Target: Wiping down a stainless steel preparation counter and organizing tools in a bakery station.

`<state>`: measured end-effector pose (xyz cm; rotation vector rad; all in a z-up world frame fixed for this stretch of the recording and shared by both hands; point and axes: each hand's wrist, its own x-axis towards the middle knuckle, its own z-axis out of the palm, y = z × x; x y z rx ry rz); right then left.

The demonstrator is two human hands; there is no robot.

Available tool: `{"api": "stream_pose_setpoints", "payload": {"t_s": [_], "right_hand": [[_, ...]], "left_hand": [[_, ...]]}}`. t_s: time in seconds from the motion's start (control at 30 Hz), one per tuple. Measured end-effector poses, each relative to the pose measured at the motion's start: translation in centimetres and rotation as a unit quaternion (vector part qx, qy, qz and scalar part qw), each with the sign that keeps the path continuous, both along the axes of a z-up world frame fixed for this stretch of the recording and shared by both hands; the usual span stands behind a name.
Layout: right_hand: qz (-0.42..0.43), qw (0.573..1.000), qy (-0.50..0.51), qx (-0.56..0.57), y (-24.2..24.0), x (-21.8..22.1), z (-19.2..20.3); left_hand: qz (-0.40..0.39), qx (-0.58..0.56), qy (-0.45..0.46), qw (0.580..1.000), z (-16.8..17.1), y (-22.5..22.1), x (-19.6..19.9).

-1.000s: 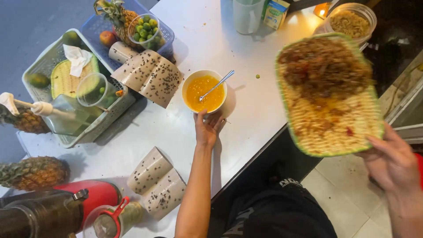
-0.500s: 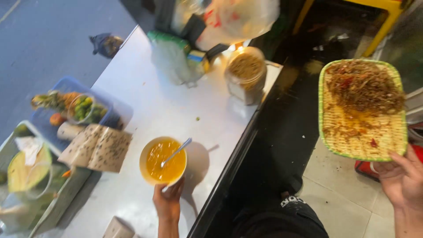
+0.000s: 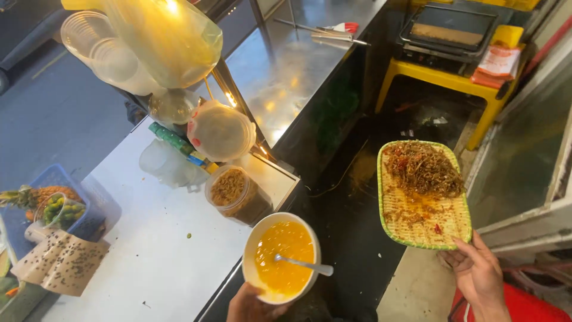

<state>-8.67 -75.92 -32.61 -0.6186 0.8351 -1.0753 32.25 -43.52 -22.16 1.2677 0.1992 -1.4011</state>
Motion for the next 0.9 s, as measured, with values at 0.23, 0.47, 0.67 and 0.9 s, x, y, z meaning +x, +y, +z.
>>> {"api": "stream_pose_setpoints", "payload": {"t_s": [0.23, 0.47, 0.67, 0.9], "right_hand": [[0.036, 0.999, 0.009, -0.008, -9.8, 1.4, -1.5], [0.104, 0.994, -0.009, -0.040, -24.1, 3.2, -5.0], [0.134, 0.986, 0.094, -0.033, -37.5, 8.0, -3.5], [0.196, 0.965, 0.161, -0.060, -53.3, 11.2, -8.9]], "left_hand": [[-0.003, -0.062, -0.091, 0.994, 4.3, -20.4, -3.0], [0.133, -0.110, -0.084, 0.981, -3.6, -38.3, 4.0], [0.307, -0.140, -0.080, 0.938, -12.6, -50.9, 13.7], [0.478, -0.141, -0.112, 0.860, -18.6, -56.2, 25.9]]}}
